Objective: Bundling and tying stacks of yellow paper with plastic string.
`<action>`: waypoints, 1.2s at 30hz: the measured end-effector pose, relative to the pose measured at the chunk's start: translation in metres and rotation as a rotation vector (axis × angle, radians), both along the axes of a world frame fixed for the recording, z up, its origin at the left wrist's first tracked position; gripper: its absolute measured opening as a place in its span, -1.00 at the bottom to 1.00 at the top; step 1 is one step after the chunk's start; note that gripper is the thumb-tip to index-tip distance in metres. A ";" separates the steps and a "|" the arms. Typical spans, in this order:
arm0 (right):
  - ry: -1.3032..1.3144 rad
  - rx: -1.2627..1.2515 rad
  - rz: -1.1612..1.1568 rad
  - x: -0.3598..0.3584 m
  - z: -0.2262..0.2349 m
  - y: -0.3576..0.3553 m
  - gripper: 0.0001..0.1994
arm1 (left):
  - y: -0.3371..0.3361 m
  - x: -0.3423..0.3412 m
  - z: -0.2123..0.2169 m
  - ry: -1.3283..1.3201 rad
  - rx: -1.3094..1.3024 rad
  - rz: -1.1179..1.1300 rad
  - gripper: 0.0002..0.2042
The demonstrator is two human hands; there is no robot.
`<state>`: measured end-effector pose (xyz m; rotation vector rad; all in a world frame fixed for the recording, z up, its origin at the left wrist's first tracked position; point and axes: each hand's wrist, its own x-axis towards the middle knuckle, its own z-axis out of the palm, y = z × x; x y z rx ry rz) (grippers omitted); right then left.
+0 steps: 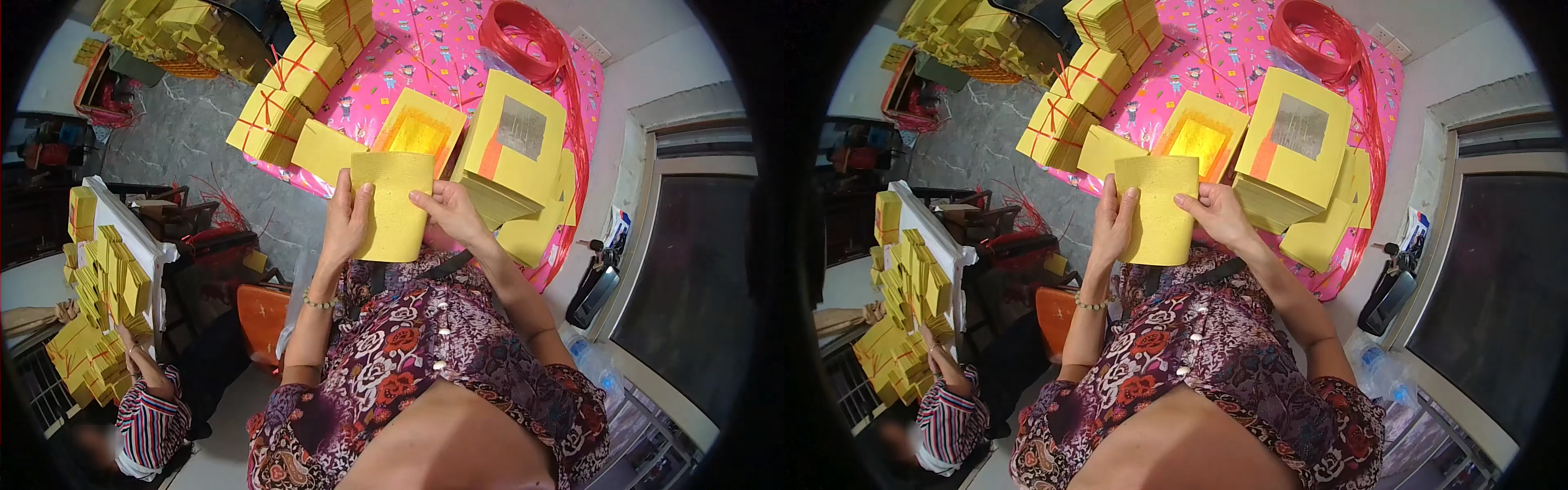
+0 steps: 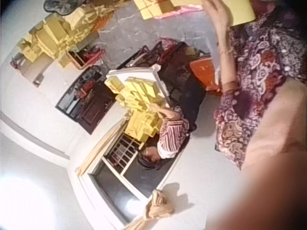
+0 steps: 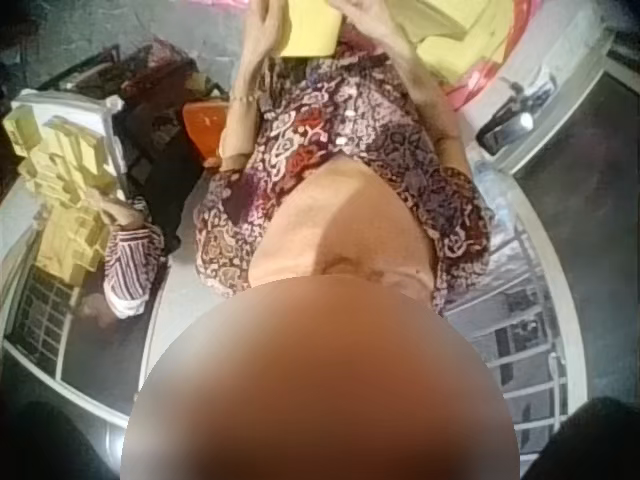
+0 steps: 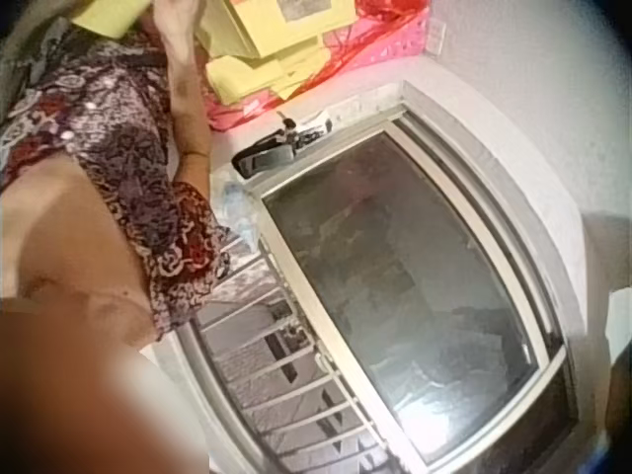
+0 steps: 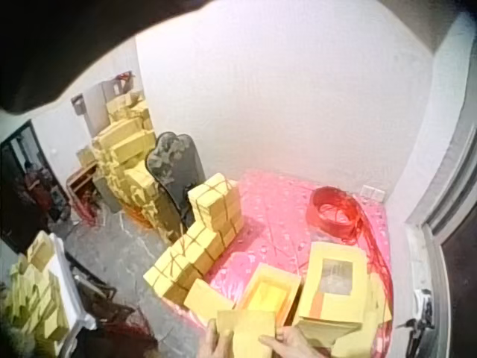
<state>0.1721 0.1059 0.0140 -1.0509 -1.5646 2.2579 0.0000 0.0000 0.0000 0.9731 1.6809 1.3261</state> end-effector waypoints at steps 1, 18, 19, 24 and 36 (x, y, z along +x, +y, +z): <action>0.087 0.030 -0.030 0.000 -0.008 -0.001 -0.70 | 0.001 0.002 0.001 -0.007 0.005 0.014 -0.75; 0.030 -0.042 0.074 -0.007 -0.017 -0.004 -0.74 | 0.002 -0.003 -0.004 0.006 0.115 0.119 -0.80; 0.085 -0.036 0.066 -0.007 -0.022 -0.006 -0.75 | 0.000 -0.005 -0.008 -0.015 0.119 0.111 -0.81; 0.112 0.010 0.052 -0.009 -0.020 -0.008 -0.74 | 0.001 -0.002 -0.006 -0.181 0.200 0.154 -0.84; -0.076 -0.026 0.177 -0.012 -0.026 -0.017 -0.79 | -0.003 -0.022 -0.009 -0.051 0.179 0.289 -0.64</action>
